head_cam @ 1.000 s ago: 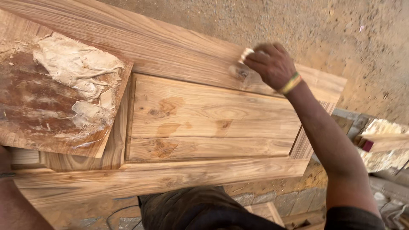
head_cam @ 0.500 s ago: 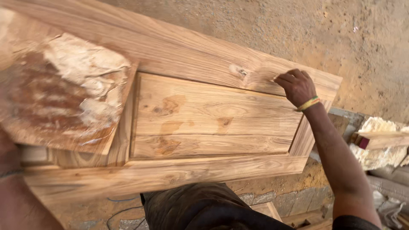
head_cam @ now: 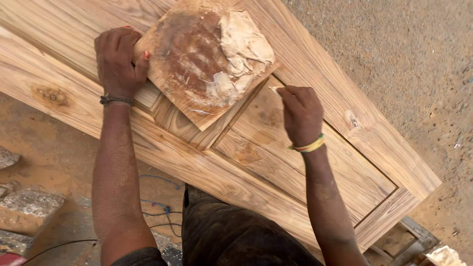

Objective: The person sands a large wooden door panel using a sanding block. They systematically rub the surface to smooth the wood, occasionally dipping the block into a pile of sanding material to refresh the abrasive surface.

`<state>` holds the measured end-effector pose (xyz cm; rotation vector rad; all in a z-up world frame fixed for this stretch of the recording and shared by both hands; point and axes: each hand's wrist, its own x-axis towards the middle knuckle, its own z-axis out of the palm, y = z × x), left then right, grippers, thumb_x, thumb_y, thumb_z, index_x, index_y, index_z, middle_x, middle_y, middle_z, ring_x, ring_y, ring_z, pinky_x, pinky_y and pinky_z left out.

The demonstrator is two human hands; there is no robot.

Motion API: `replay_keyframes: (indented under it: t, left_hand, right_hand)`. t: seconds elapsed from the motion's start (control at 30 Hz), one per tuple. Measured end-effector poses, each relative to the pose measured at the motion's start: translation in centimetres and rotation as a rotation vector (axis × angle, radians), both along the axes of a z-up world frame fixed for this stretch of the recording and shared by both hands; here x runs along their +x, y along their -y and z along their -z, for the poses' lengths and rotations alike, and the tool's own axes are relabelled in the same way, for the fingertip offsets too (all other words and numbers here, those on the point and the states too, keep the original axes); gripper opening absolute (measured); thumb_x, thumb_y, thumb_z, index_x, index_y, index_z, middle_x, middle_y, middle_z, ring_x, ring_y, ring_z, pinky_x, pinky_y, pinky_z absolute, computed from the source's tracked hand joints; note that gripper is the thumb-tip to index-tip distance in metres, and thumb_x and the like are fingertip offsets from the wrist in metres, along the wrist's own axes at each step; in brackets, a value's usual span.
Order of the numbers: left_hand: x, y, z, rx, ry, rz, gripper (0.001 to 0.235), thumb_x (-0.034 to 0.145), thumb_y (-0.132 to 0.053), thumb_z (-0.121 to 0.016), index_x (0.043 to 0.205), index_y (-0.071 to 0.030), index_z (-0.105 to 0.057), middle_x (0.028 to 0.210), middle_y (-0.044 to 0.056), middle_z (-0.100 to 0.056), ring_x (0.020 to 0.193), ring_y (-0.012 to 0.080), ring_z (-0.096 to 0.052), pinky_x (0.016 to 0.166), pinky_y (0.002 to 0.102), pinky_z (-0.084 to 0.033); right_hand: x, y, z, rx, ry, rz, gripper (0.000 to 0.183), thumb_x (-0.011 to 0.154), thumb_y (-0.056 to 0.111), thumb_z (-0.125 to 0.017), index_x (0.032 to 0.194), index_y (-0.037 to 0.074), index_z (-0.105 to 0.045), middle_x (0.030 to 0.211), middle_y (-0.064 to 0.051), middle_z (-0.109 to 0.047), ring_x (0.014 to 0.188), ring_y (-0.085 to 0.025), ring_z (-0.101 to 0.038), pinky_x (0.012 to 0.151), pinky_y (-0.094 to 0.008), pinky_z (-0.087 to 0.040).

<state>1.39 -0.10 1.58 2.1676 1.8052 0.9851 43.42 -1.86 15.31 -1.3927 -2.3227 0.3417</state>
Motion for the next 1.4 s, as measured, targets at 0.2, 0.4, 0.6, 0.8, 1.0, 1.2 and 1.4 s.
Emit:
replay_keyframes:
  t: [0.2, 0.4, 0.6, 0.8, 1.0, 1.2, 1.4]
  left_hand:
    - [-0.3, -0.2, 1.2, 0.011, -0.019, -0.024, 0.045, 0.114, -0.045, -0.049, 0.116, -0.005, -0.069, 0.123, 0.011, -0.066, 0.125, 0.0289, -0.059, 0.108, 0.048, -0.044]
    - [-0.6, -0.1, 1.9, 0.024, -0.026, -0.024, 0.040, 0.112, -0.040, -0.048, 0.116, -0.005, -0.069, 0.123, 0.010, -0.066, 0.126, 0.0275, -0.059, 0.109, 0.046, -0.044]
    - [-0.6, -0.3, 1.8, 0.006, -0.015, -0.013, 0.044, 0.114, -0.042, -0.045, 0.116, -0.005, -0.068, 0.122, 0.011, -0.065, 0.125, 0.0290, -0.059, 0.108, 0.047, -0.044]
    - [-0.8, -0.2, 2.1, 0.009, -0.014, 0.015, 0.050, 0.116, -0.050, -0.044, 0.118, -0.005, -0.067, 0.122, 0.012, -0.065, 0.127, 0.0303, -0.058, 0.110, 0.048, -0.042]
    - [-1.8, 1.1, 3.1, -0.069, -0.039, 0.014, 0.040, 0.115, -0.042, -0.050, 0.124, -0.006, -0.065, 0.131, 0.012, -0.062, 0.129, 0.0296, -0.054, 0.117, 0.046, -0.040]
    - [-3.0, 2.9, 5.9, -0.183, 0.015, -0.022, 0.048, 0.120, -0.040, -0.044, 0.131, 0.003, -0.060, 0.121, 0.021, -0.064, 0.112, 0.0373, -0.064, 0.097, 0.048, -0.053]
    - [-6.8, 5.0, 10.2, -0.500, -0.010, -0.128, 0.064, 0.117, -0.047, -0.030, 0.104, 0.008, -0.059, 0.091, 0.019, -0.067, 0.084, 0.0344, -0.070, 0.072, 0.041, -0.054]
  right_hand:
    - [-5.2, -1.4, 0.9, 0.054, 0.185, -0.134, 0.029, 0.088, 0.000, -0.072, 0.115, 0.008, -0.075, 0.111, -0.005, -0.070, 0.098, -0.024, -0.061, 0.082, -0.039, -0.049]
    - [-8.8, -0.4, 2.8, 0.125, 0.401, -0.195, 0.025, 0.091, 0.007, -0.069, 0.115, 0.009, -0.074, 0.111, -0.003, -0.068, 0.097, -0.020, -0.059, 0.078, -0.037, -0.046]
    - [-7.8, -0.3, 2.2, 0.087, 0.515, -0.297, 0.028, 0.092, 0.006, -0.067, 0.118, 0.011, -0.075, 0.111, -0.002, -0.069, 0.095, -0.019, -0.057, 0.075, -0.034, -0.044]
    - [-1.5, 0.1, -1.6, -0.295, 0.687, -0.431, 0.017, 0.090, 0.010, -0.066, 0.104, 0.013, -0.075, 0.100, -0.003, -0.070, 0.095, -0.022, -0.060, 0.081, -0.039, -0.048]
    - [13.4, 2.5, -1.7, -0.417, -0.355, 0.282, 0.023, 0.103, 0.010, -0.064, 0.123, 0.006, -0.072, 0.116, -0.008, -0.072, 0.104, -0.021, -0.067, 0.089, -0.038, -0.055]
    - [22.9, 10.5, 7.1, -0.371, -1.359, 0.817, 0.034, 0.104, 0.016, -0.064, 0.133, -0.001, -0.062, 0.120, -0.011, -0.071, 0.107, -0.021, -0.069, 0.085, -0.038, -0.059]
    - [27.2, 13.4, 10.9, -0.145, -1.200, 1.085, 0.032, 0.106, 0.017, -0.062, 0.134, 0.002, -0.065, 0.122, -0.009, -0.070, 0.110, -0.018, -0.068, 0.089, -0.035, -0.059]
